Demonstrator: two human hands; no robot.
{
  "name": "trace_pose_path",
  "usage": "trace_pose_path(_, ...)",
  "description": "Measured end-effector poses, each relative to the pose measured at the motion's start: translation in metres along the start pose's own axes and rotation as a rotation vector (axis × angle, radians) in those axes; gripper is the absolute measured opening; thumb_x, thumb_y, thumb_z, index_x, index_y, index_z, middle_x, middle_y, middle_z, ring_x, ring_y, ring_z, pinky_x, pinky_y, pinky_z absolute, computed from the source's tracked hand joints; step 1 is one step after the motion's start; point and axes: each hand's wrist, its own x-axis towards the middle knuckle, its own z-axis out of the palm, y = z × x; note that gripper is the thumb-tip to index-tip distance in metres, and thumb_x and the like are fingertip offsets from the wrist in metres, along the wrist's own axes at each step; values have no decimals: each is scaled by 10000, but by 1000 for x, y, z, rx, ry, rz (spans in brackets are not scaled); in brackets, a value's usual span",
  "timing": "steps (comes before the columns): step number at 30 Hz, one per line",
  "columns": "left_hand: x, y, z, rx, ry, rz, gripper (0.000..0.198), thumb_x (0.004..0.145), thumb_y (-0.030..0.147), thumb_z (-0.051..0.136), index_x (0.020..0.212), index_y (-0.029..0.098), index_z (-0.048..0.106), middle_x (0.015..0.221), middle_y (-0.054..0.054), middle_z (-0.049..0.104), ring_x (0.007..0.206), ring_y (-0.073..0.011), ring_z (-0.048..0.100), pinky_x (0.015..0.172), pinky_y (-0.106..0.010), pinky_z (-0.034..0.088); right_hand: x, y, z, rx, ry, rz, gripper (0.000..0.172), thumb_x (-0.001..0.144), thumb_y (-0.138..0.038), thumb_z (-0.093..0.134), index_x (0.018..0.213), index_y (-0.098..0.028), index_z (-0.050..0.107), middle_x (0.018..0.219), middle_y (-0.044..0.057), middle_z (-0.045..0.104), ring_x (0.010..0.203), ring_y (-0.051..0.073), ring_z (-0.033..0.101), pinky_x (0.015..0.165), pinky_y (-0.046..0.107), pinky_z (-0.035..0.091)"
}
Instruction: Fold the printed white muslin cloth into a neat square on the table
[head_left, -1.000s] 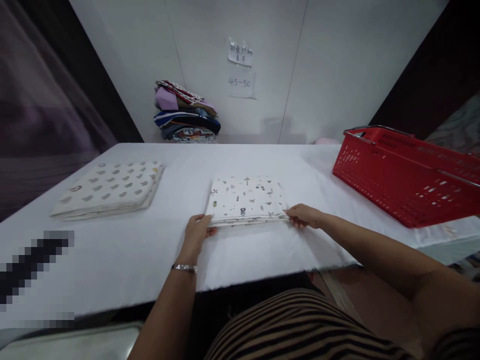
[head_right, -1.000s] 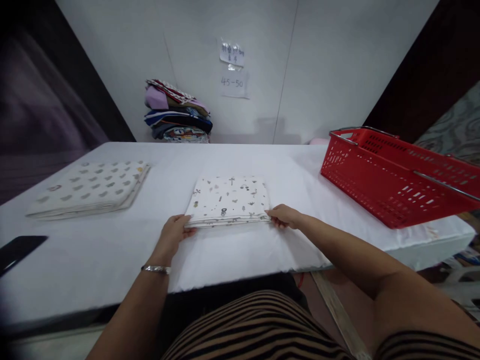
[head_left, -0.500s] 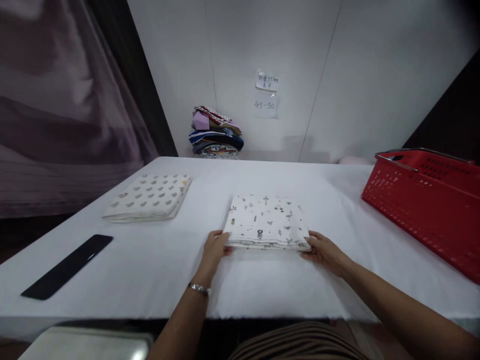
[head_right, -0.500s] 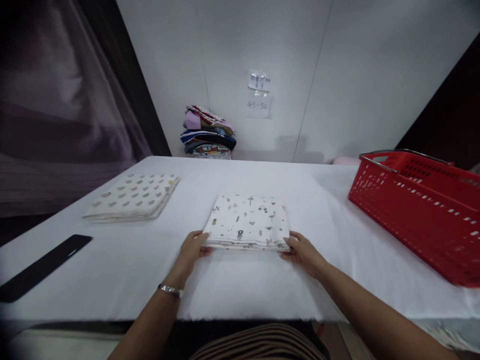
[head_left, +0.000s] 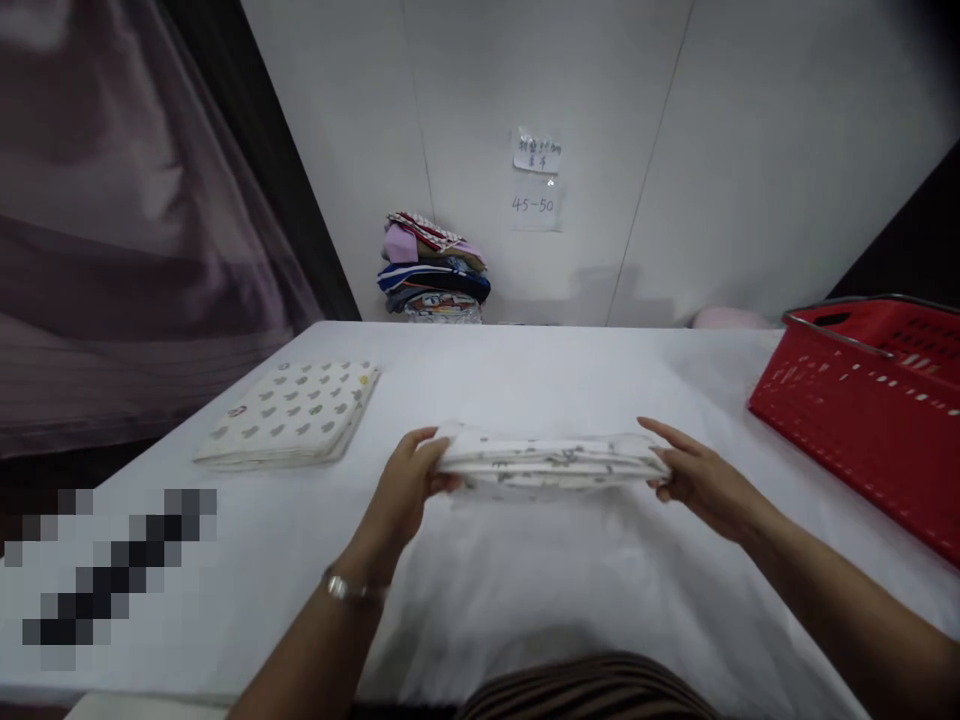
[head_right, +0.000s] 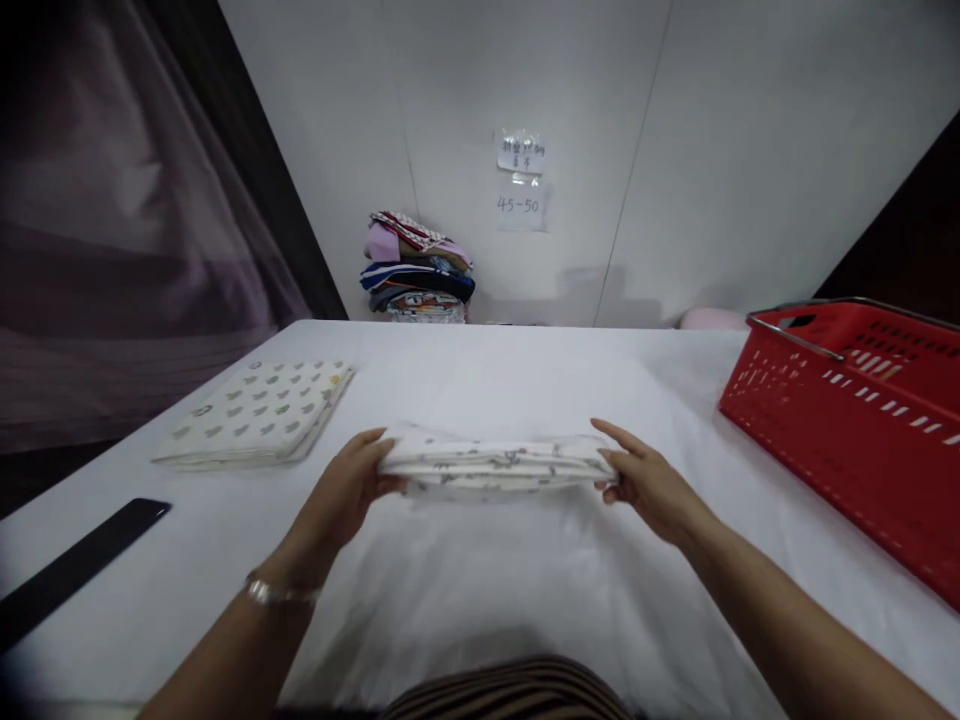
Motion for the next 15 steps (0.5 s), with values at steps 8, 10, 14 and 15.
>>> trace_pose_path(8,110,131,62,-12,-6,234,121,744,194,581,835,115,575,663,-40,616,515,-99,573,497,-206,511,105,-124,16,72,-72,-289,248,807,-118,547,1038,-165,625,859,51,668,565,82,590,469,176,530)
trace_pose_path(10,119,146,67,-54,-18,254,114,760,192,571,846,117,575,647,-32,614,509,-90,567,516,-205,522,120,-133,18,93,-66,-358,219,831,-135,542,1030,-166,628,852,47,670,576,86,610,472,175,536)
trace_pose_path(14,132,101,57,-91,-49,113,86,775,161,567,844,110,576,688,-46,632,553,-99,589,553,-221,545,148,-91,14,89,-39,-273,215,842,-106,524,1019,-167,630,835,41,674,574,92,631,471,176,538)
trace_pose_path(15,134,77,51,-65,-41,48,78,779,153,564,836,102,579,699,-54,636,567,-106,595,561,-225,549,154,-70,12,72,-32,-212,220,843,-97,520,1022,-164,629,837,44,676,565,91,631,469,179,538)
